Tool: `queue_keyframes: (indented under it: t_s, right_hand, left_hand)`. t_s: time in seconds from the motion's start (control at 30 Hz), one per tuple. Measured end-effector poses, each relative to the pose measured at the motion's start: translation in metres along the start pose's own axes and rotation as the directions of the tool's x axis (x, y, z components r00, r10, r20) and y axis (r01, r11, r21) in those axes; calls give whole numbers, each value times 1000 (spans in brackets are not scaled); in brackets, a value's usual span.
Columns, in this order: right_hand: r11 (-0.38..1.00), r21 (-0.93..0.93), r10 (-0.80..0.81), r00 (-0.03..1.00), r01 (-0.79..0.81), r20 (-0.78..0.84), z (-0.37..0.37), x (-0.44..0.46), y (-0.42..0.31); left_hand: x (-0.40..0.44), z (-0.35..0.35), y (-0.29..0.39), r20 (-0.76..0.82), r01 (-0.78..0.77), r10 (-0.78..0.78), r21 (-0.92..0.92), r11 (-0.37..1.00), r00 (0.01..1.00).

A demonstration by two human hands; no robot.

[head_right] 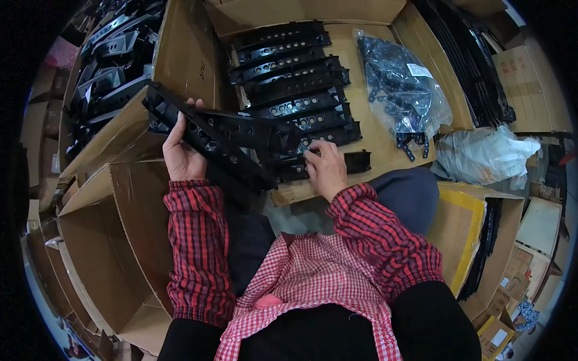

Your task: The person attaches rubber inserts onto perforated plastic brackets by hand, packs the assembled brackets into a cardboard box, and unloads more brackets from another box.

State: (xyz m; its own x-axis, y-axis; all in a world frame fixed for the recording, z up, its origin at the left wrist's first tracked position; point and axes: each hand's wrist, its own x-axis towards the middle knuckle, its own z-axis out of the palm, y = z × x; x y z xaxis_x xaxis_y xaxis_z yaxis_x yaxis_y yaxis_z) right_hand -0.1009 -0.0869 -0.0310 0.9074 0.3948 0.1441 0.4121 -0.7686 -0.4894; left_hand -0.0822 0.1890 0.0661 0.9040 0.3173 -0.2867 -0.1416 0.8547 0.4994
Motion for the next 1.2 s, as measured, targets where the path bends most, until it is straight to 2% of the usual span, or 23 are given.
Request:
queue_keyframes:
  t_s: [0.1,0.17,0.2,0.23,0.3,0.43,0.57,0.67,0.77,0.83,0.93,1.07,1.13,1.2]
  right_hand:
    - [983,33,-178,983,180,-47,-13,56,-6]
    - [976,-13,-215,976,215,-12,1,104,-7]
    - [976,-69,-205,979,205,18,8,122,-8]
    - [978,-64,-199,980,199,14,19,134,-3]
    - [951,-220,-176,965,218,196,38,150,2]
    - [918,-307,-171,949,251,263,52,124,-2]
    - [913,-335,-155,958,231,239,57,121,4]
    - [919,-294,-221,962,261,162,61,132,20]
    - [919,-302,-200,960,254,197,51,128,28]
    - [944,-246,-174,965,220,194,40,128,19]
    - [915,-132,-377,925,380,48,37,153,-15]
    - [849,-210,-477,874,485,91,84,205,-55]
    - [793,-253,-525,833,554,177,115,232,-55]
    - [822,-290,-424,866,491,264,131,252,-49]
  left_hand:
    - [-4,-4,4,50,55,-54,-21,998,997]
    - [-9,-14,11,275,117,-77,-131,984,958]
    - [-12,-14,11,291,66,-23,-138,988,956]
    - [-13,-16,13,291,70,-29,-130,989,956]
    - [-12,-18,17,308,46,1,-147,988,951]
    - [-8,-11,10,246,16,12,-110,994,969]
    - [-6,-2,2,275,62,-36,-87,994,961]
    - [-7,-2,0,208,42,-29,-56,998,978]
    - [-7,-1,2,198,28,-11,-81,996,980]
    - [-8,0,3,136,20,-11,-69,997,991]
    - [-10,0,2,200,21,-3,-88,996,980]
    - [-7,-2,-2,248,34,-7,-103,994,969]
    - [-4,-3,-2,189,-19,35,-88,996,981]
    - [0,-3,7,218,-38,70,-150,988,973]
